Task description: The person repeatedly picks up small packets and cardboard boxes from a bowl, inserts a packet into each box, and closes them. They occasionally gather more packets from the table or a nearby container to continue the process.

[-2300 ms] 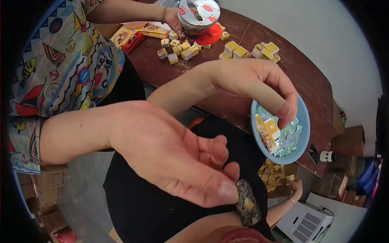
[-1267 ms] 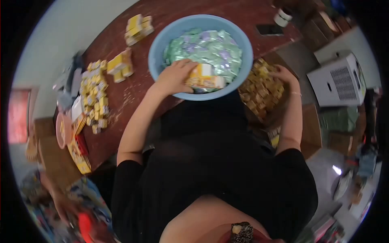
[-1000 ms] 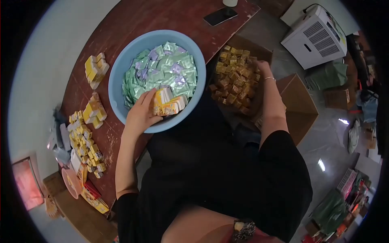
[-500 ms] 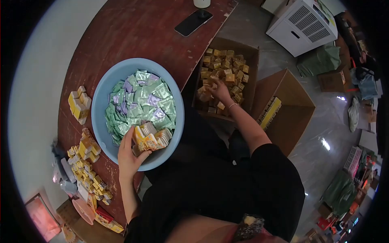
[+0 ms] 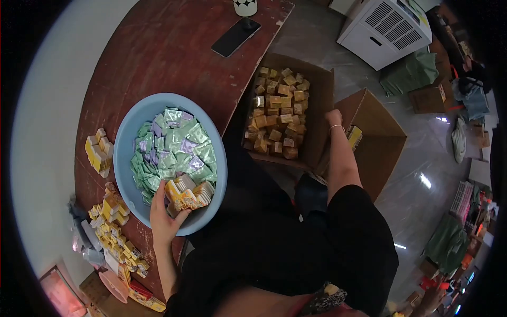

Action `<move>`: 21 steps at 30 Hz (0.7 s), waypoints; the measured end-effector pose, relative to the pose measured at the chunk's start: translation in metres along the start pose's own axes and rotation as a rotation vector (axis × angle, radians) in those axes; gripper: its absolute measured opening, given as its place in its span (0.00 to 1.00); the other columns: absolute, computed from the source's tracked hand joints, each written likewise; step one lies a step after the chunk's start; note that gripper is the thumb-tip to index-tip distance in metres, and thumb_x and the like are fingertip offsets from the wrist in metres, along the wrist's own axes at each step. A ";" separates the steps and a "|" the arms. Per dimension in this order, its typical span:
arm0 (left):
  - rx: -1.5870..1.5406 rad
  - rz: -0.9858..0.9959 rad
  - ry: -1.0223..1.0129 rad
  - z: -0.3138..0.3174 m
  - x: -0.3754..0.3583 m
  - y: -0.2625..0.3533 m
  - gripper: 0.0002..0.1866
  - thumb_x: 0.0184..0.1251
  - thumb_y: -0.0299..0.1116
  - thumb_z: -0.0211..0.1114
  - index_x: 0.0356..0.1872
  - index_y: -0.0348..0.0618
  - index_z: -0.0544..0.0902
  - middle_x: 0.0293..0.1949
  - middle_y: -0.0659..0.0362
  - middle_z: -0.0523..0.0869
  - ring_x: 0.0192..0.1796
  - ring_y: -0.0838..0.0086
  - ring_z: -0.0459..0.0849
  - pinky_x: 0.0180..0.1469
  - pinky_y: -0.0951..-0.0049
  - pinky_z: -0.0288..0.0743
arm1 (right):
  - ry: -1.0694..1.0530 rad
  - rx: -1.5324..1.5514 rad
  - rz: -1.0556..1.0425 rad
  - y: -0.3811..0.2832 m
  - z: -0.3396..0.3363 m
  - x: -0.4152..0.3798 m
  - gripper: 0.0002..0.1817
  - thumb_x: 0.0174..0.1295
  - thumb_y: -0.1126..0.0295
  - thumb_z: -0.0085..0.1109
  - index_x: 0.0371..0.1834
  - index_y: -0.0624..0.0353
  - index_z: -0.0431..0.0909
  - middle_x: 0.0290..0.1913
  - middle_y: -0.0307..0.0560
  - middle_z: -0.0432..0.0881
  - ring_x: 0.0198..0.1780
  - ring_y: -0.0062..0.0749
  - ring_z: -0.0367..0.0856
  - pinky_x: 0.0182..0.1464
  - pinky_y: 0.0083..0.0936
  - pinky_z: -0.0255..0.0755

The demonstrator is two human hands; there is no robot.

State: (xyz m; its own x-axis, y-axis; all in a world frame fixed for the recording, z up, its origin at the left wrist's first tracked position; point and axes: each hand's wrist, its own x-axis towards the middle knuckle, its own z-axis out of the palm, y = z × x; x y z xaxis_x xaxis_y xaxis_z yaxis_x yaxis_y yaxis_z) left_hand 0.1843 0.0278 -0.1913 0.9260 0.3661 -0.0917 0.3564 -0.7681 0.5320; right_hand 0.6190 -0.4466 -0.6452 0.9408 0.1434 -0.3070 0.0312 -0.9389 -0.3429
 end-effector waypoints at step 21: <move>0.009 0.067 0.141 0.000 -0.011 -0.007 0.51 0.44 0.37 0.78 0.72 0.39 0.59 0.63 0.45 0.71 0.64 0.49 0.69 0.66 0.58 0.64 | 0.066 0.322 0.409 -0.078 -0.067 -0.044 0.15 0.54 0.64 0.62 0.30 0.69 0.83 0.37 0.66 0.85 0.45 0.59 0.84 0.47 0.46 0.78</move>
State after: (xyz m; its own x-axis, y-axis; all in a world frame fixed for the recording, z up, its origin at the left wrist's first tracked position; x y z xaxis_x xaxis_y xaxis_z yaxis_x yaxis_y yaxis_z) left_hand 0.1713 0.0295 -0.1941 0.9215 0.3832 0.0628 0.2959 -0.7978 0.5252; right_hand 0.5980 -0.4009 -0.5453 0.8742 -0.2441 -0.4198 -0.4384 -0.7687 -0.4658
